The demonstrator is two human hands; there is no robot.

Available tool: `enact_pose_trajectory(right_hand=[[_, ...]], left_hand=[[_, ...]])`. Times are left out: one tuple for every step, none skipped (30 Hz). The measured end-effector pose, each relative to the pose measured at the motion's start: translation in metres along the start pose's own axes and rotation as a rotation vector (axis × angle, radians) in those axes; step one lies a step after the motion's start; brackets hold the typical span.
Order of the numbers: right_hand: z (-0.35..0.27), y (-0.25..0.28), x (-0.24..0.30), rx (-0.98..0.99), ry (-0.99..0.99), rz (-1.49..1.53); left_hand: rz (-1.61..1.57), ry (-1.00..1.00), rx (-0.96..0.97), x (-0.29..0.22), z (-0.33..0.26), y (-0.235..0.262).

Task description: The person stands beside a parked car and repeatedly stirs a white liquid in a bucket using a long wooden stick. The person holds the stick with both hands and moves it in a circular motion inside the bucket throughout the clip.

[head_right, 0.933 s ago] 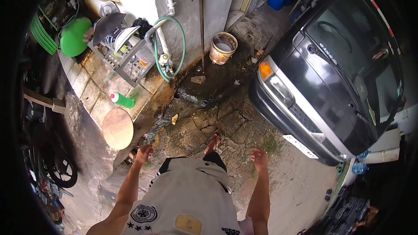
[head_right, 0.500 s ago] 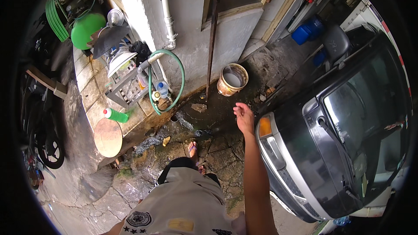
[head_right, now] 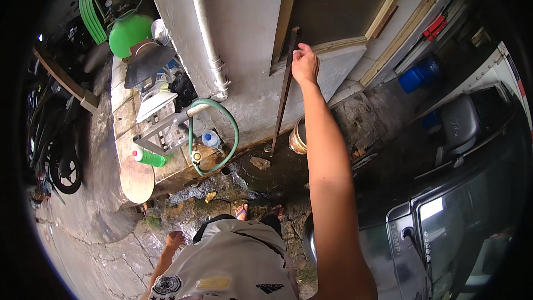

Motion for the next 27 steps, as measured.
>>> enact_pose_trajectory(right_hand=[[0.016, -0.009, -0.015, 0.025, -0.085, -0.005], [0.029, -0.017, -0.021, 0.014, -0.068, -0.07], [0.041, -0.022, -0.026, 0.007, -0.045, -0.138], [0.047, -0.031, -0.037, 0.082, -0.069, -0.06], [0.053, -0.036, -0.041, 0.105, -0.033, -0.031], [0.057, -0.04, -0.045, 0.16, -0.026, 0.091], [0.053, -0.042, -0.057, 0.213, -0.114, 0.166], [0.056, -0.035, -0.053, 0.218, -0.025, 0.14], [0.052, -0.025, -0.056, 0.216, -0.001, 0.081], [0.049, -0.015, -0.056, 0.231, 0.016, 0.019], [0.046, -0.004, -0.057, 0.228, 0.02, -0.002], [0.041, 0.006, -0.057, 0.239, 0.018, -0.023], [0.038, 0.017, -0.054, 0.232, 0.052, -0.038], [0.032, 0.024, -0.057, 0.234, -0.004, 0.092], [0.028, 0.032, -0.058, 0.236, -0.036, 0.113], [0.022, 0.039, -0.059, 0.232, -0.046, 0.143], [0.017, 0.047, -0.061, 0.219, -0.055, 0.171], [0.012, 0.055, -0.062, 0.193, -0.051, 0.161], [0.006, 0.063, -0.064, 0.161, -0.049, 0.148], [0.0, 0.07, -0.066, 0.127, -0.046, 0.134], [-0.006, 0.078, -0.066, 0.081, -0.023, 0.123], [-0.013, 0.082, -0.069, 0.067, -0.052, 0.11], [-0.021, 0.084, -0.071, 0.068, -0.084, 0.192], [-0.03, 0.086, -0.071, 0.048, -0.107, 0.266], [-0.04, 0.089, -0.073, 0.04, -0.181, 0.316], [-0.05, 0.09, -0.069, 0.047, -0.19, 0.388], [-0.059, 0.094, -0.059, 0.037, -0.131, 0.385]], left_hand=[[-0.025, -0.021, -0.025, -0.004, -0.004, -0.004], [-0.048, -0.017, -0.054, -0.004, -0.008, -0.007], [-0.076, -0.013, -0.087, 0.0, -0.015, -0.012], [-0.026, 0.043, -0.174, 0.015, -0.025, -0.017], [-0.027, 0.1, -0.166, 0.027, -0.031, -0.029], [-0.031, 0.176, -0.154, 0.044, -0.039, -0.042], [-0.029, 0.257, -0.136, 0.062, -0.043, -0.054], [-0.007, 0.306, -0.107, 0.074, -0.044, -0.067], [0.105, 0.349, -0.086, 0.09, -0.044, -0.077], [0.052, 0.401, -0.013, 0.106, -0.045, -0.093], [0.072, 0.427, 0.02, 0.115, -0.043, -0.102], [0.081, 0.452, 0.04, 0.121, -0.038, -0.109], [0.083, 0.457, 0.033, 0.121, -0.031, -0.113], [0.084, 0.463, 0.026, 0.118, -0.024, -0.117], [0.089, 0.468, 0.018, 0.113, -0.018, -0.116], [0.059, 0.408, 0.028, 0.099, -0.011, -0.118], [0.065, 0.401, 0.029, 0.085, -0.001, -0.12], [0.261, 0.272, 0.059, 0.059, 0.01, -0.116], [0.456, 0.14, 0.09, 0.031, 0.022, -0.114], [0.302, 0.18, 0.047, 0.018, 0.032, -0.111], [0.15, 0.223, 0.0, 0.007, 0.041, -0.107], [0.156, 0.154, 0.009, -0.013, 0.051, -0.108], [0.18, 0.118, 0.006, -0.032, 0.063, -0.106], [0.262, -0.004, 0.03, -0.059, 0.075, -0.106], [0.394, -0.033, 0.029, -0.076, 0.083, -0.104], [0.407, -0.147, 0.023, -0.098, 0.083, -0.105], [0.453, -0.196, -0.002, -0.118, 0.083, -0.107]])
Point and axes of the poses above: each hand's wrist, its own z-axis towards the middle knuckle, its own y-axis out of the back of the hand, x = y × z, the point moved 8 cm from there along z, towards the middle knuckle, and after that the axes turned 11 degrees about y, right-handed, at the moved point
